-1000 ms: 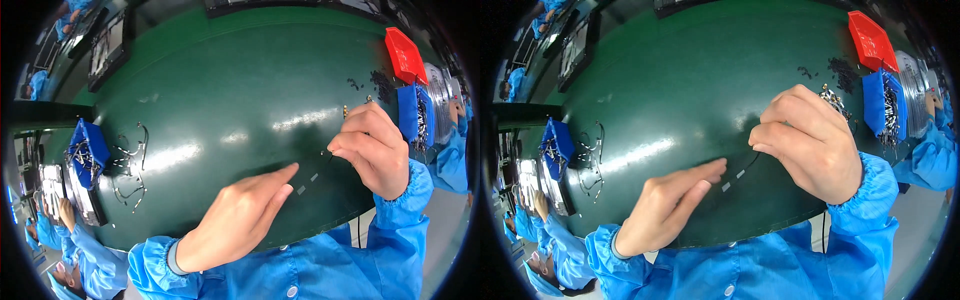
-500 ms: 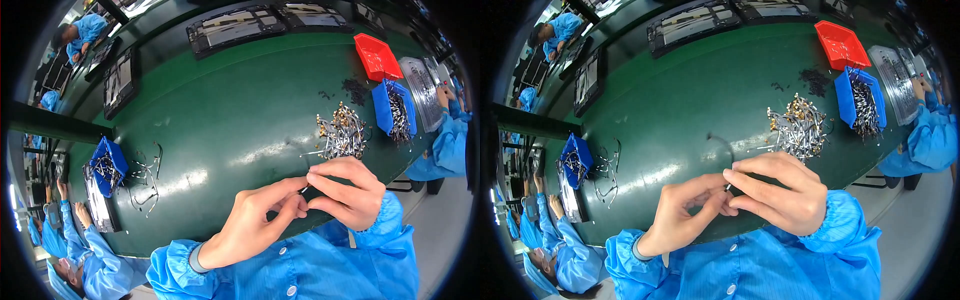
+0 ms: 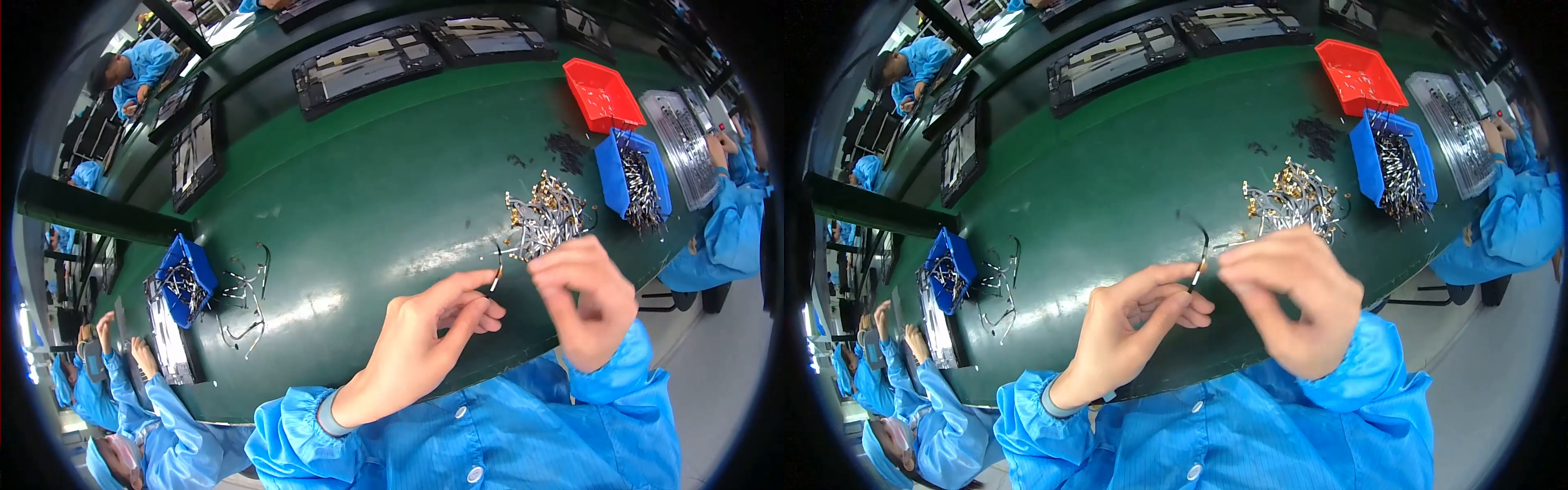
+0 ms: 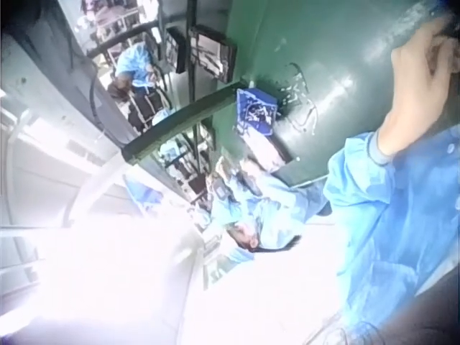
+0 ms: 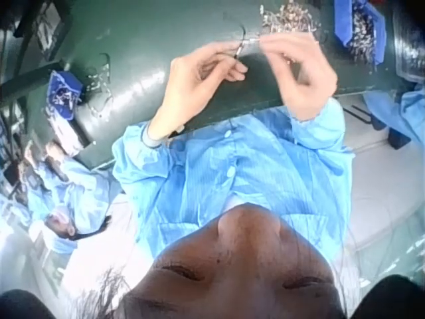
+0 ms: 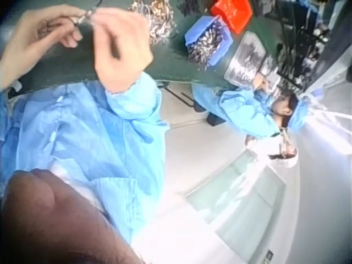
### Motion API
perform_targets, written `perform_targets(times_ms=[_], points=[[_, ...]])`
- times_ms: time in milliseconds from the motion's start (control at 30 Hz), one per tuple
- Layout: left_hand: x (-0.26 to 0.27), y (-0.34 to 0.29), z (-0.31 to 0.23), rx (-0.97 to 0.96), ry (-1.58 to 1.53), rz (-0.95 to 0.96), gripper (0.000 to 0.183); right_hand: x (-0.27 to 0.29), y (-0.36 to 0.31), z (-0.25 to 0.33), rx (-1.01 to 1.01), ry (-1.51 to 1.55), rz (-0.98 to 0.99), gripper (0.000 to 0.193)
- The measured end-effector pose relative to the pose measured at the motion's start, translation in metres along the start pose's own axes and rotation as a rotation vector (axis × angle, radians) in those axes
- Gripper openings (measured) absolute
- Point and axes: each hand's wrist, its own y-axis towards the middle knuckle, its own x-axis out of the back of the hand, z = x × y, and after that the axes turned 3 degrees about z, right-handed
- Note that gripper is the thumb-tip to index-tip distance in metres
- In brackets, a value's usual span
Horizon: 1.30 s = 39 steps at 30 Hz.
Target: The person assembles internal ribbon cables and small electronic components into tablet computer frames by hand, taking components from a component tray and inserting them into the frames.
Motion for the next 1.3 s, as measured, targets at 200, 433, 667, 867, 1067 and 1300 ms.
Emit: perform_targets(times_ms=[200, 433, 667, 867, 1067, 1300], points=[[-0.011, 0.003, -0.002, -0.119, -0.083, -0.071, 0.020, -0.012, 0.001, -0.009, 0.230, -0.197, 0.016, 0.027], [-0.017, 0.018, -0.008, -0.278, 0.068, -0.110, 0.017, -0.006, 0.005, -0.015, 0.401, -0.375, -0.072, 0.031], [0.083, 0.111, -0.020, -0.262, 0.189, -0.197, 0.016, 0.115, 0.139, -0.091, 0.020, -0.585, -0.502, 0.018], [0.228, 0.168, 0.029, -0.284, 0.140, -0.795, 0.017, 0.144, 0.199, -0.185, -0.113, -1.082, -0.153, 0.027], [0.284, 0.202, 0.093, -0.194, 0.191, -1.013, 0.013, -0.060, 0.294, -0.203, -0.018, -0.185, 0.074, 0.052], [0.287, 0.197, 0.089, -0.081, 0.137, -0.842, 0.016, -0.128, 0.312, -0.210, -0.198, -0.505, 0.055, 0.061]])
